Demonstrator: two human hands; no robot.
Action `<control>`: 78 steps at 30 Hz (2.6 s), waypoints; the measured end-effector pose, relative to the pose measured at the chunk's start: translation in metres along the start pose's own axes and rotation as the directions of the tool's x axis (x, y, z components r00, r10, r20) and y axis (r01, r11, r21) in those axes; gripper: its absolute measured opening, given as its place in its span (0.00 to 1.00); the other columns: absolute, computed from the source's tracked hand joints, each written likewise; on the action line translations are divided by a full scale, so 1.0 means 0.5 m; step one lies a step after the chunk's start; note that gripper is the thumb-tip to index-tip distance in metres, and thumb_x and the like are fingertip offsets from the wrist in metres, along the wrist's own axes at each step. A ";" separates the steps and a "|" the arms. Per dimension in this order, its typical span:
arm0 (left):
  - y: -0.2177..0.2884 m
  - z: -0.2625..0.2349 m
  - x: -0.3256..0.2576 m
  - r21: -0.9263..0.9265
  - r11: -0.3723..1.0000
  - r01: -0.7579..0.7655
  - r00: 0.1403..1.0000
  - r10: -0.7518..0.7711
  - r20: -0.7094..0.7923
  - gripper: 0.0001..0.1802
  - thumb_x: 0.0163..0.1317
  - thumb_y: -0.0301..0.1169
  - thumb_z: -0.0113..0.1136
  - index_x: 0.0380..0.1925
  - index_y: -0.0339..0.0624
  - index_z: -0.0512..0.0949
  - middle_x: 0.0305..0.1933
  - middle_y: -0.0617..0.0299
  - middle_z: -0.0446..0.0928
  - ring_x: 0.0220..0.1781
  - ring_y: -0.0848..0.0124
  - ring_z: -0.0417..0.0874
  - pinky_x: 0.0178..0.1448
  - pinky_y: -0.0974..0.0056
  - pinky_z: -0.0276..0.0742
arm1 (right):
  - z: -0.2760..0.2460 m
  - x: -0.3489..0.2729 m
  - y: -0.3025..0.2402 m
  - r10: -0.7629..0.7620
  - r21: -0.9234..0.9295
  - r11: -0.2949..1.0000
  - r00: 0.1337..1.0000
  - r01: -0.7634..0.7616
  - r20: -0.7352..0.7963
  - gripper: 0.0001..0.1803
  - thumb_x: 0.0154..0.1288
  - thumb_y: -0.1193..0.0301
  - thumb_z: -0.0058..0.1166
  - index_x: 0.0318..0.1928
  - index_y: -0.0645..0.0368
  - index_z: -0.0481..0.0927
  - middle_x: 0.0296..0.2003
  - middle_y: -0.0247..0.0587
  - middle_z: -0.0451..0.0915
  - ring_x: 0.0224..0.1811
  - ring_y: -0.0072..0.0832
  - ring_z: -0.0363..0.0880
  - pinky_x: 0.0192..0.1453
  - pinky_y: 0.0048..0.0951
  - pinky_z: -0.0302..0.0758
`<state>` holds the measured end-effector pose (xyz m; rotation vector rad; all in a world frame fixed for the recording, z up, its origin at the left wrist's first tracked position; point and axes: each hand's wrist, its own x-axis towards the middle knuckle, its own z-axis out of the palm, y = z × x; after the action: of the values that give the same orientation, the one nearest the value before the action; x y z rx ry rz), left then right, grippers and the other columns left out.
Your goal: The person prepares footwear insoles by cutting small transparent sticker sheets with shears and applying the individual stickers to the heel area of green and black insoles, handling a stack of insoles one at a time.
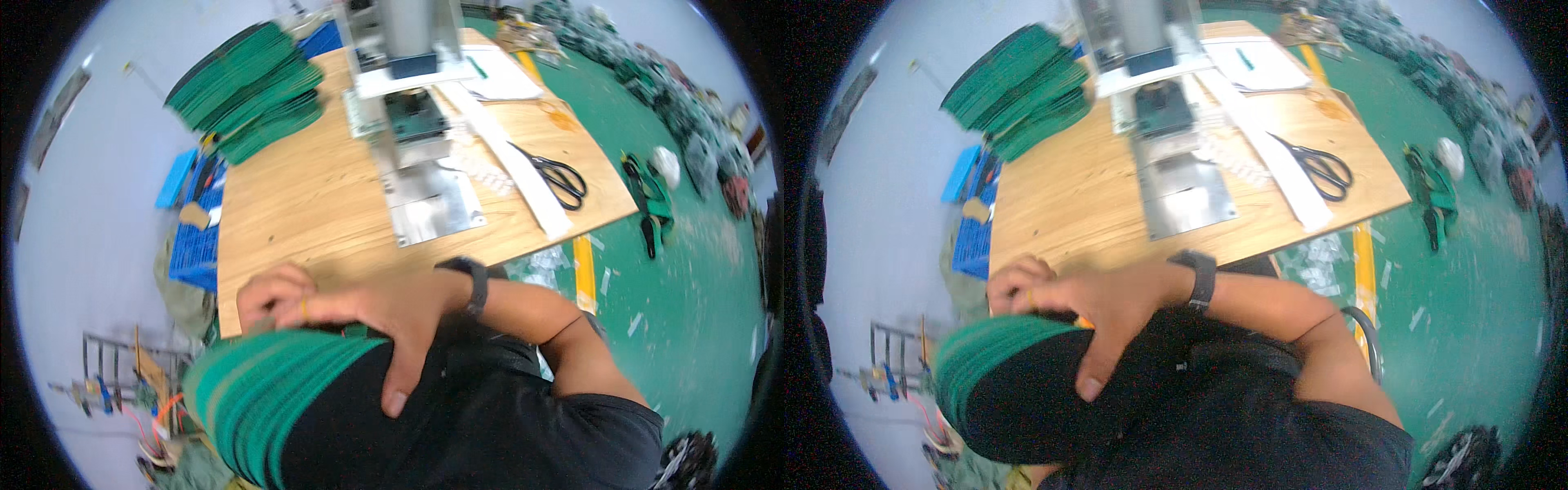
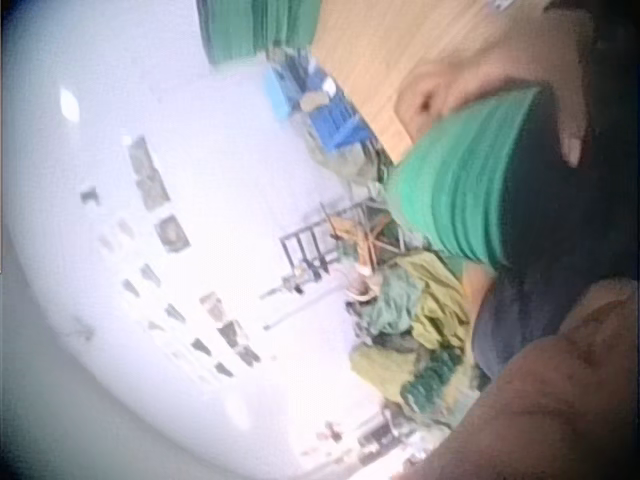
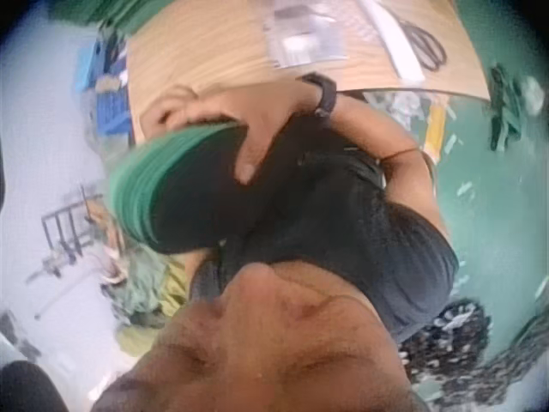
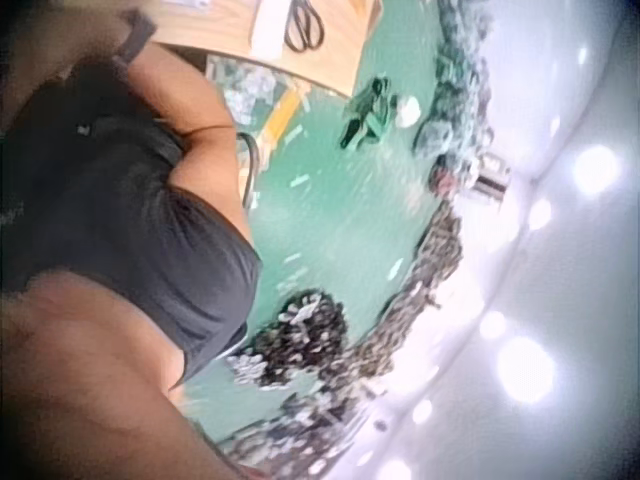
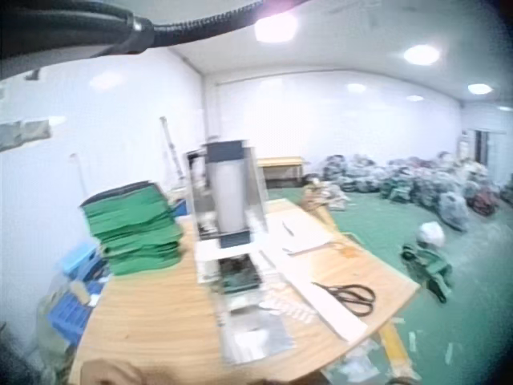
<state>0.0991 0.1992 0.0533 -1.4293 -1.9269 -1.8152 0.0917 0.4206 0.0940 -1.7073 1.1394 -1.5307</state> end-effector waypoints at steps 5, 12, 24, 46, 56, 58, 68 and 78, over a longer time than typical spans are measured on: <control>-0.029 0.147 0.028 -0.343 0.889 0.304 0.939 -0.340 -0.046 0.11 0.54 0.32 0.65 0.26 0.34 0.78 0.30 0.49 0.76 0.29 0.64 0.77 0.32 0.65 0.72 | 0.041 -0.117 0.010 0.097 0.092 0.991 0.995 -0.097 0.004 0.57 0.32 0.58 0.78 0.62 0.67 0.59 0.54 0.49 0.70 0.59 0.34 0.66 0.64 0.30 0.59; -0.047 0.239 0.123 -0.234 0.971 0.043 0.998 -0.034 0.044 0.12 0.53 0.30 0.65 0.21 0.39 0.71 0.28 0.52 0.75 0.26 0.66 0.76 0.28 0.64 0.74 | 0.090 -0.194 -0.044 0.053 -0.032 0.998 0.990 -0.057 -0.128 0.48 0.33 0.56 0.76 0.53 0.66 0.66 0.47 0.51 0.71 0.54 0.39 0.69 0.56 0.31 0.64; 0.023 0.130 0.277 0.196 0.979 0.050 0.891 -0.132 0.434 0.09 0.61 0.31 0.53 0.28 0.38 0.68 0.17 0.65 0.66 0.12 0.79 0.55 0.18 0.72 0.50 | 0.085 -0.348 -0.208 -0.077 -0.702 0.548 0.808 -0.455 -0.584 0.45 0.32 0.57 0.71 0.52 0.67 0.65 0.47 0.53 0.68 0.52 0.47 0.69 0.55 0.38 0.67; 0.053 0.469 0.233 0.481 0.830 -0.283 0.925 0.102 0.367 0.15 0.41 0.36 0.71 0.21 0.41 0.74 0.17 0.62 0.70 0.20 0.65 0.74 0.25 0.63 0.66 | 0.150 -0.418 -0.215 -0.617 -0.513 0.751 -0.164 -0.416 -0.770 0.49 0.40 0.57 0.74 0.60 0.67 0.63 0.53 0.52 0.71 0.57 0.34 0.70 0.59 0.35 0.69; -0.042 0.539 0.210 -0.463 0.851 0.248 0.949 -0.309 -0.059 0.63 0.43 0.20 0.67 0.70 0.48 0.30 0.69 0.40 0.50 0.70 0.55 0.55 0.71 0.55 0.50 | 0.129 -0.380 -0.194 -0.673 -0.542 0.716 -0.225 -0.441 -0.705 0.23 0.72 0.63 0.42 0.61 0.64 0.63 0.56 0.41 0.67 0.56 0.24 0.66 0.60 0.24 0.62; -0.052 0.544 0.212 -0.523 0.813 0.256 0.935 -0.346 -0.081 0.61 0.46 0.21 0.66 0.70 0.47 0.31 0.68 0.40 0.52 0.69 0.55 0.58 0.71 0.57 0.52 | 0.117 -0.402 -0.177 -0.782 -0.612 0.584 -0.167 -0.533 -0.601 0.20 0.73 0.65 0.39 0.59 0.63 0.65 0.54 0.42 0.68 0.52 0.21 0.67 0.56 0.22 0.65; -0.033 0.526 0.284 -0.051 0.999 0.009 0.954 0.007 0.299 0.56 0.43 0.38 0.73 0.69 0.37 0.48 0.70 0.44 0.53 0.71 0.52 0.55 0.72 0.56 0.49 | 0.322 -0.545 -0.079 -0.308 -0.303 0.944 -0.017 -0.133 -0.951 0.44 0.62 0.45 0.45 0.69 0.60 0.51 0.67 0.47 0.56 0.68 0.40 0.56 0.71 0.41 0.53; -0.046 0.107 0.151 0.766 0.573 0.291 0.945 -0.049 -0.322 0.17 0.57 0.21 0.54 0.48 0.32 0.74 0.47 0.53 0.78 0.48 0.64 0.78 0.55 0.62 0.71 | 0.195 -0.592 -0.195 -0.385 -0.470 0.881 -0.655 -0.052 -0.650 0.30 0.66 0.50 0.41 0.58 0.62 0.69 0.52 0.47 0.75 0.54 0.36 0.74 0.59 0.36 0.70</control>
<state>0.0681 0.2874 0.0724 -0.6453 -2.3085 -0.8202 0.2137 0.7131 0.0154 0.5960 1.6622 -3.7051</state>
